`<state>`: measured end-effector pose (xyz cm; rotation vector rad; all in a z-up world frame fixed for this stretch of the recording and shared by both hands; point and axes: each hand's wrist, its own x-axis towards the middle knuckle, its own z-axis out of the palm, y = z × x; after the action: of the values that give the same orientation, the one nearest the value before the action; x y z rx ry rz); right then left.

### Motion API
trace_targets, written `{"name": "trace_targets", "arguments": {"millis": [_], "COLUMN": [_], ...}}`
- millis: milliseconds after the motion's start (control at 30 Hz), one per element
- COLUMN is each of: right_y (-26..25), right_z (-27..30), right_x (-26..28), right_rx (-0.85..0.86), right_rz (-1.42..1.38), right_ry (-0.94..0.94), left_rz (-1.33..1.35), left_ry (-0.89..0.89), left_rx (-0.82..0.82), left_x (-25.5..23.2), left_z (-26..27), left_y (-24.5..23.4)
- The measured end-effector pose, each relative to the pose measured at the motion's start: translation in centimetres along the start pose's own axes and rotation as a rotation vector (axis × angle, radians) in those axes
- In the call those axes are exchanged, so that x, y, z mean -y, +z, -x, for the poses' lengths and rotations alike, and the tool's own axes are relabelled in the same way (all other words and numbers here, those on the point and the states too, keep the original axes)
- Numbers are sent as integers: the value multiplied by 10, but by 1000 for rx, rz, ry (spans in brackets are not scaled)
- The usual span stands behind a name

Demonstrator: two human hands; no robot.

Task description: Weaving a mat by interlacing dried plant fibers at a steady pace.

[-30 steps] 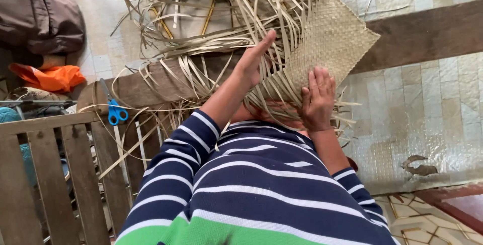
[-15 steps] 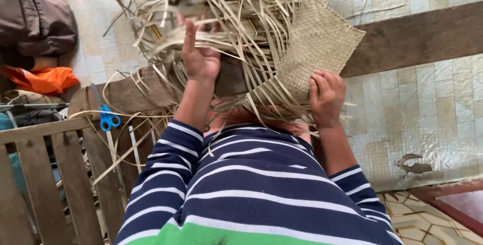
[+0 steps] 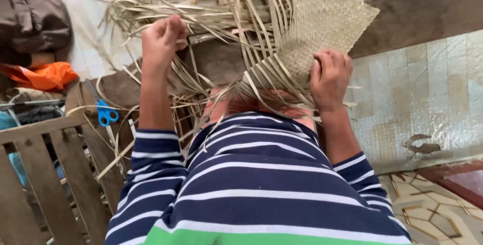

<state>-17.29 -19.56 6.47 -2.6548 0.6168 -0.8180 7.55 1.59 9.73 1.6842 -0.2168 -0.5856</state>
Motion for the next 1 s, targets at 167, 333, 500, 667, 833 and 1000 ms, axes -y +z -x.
{"name": "trace_targets", "arguments": {"millis": [167, 333, 500, 667, 833, 1000], "right_y": [20, 48, 50, 51, 59, 58], "right_z": [-12, -7, -7, -20, -26, -27], "right_x": [8, 13, 12, 15, 11, 8], "right_rx": [-43, -29, 13, 134, 335, 383], "right_rz": [-251, -203, -334, -339, -140, -148], "right_ry": [-246, -352, -152, -47, 29, 22], "left_rz": [-565, -628, -922, -1096, -1075, -1156], "left_ry": [697, 1160, 1251, 1229, 1119, 964], "left_rx": [-114, -110, -160, -165, -183, -35], "left_x": [47, 38, 34, 35, 48, 61], "left_z": [35, 42, 30, 36, 35, 38], "left_y": [19, 73, 112, 125, 129, 133]}}
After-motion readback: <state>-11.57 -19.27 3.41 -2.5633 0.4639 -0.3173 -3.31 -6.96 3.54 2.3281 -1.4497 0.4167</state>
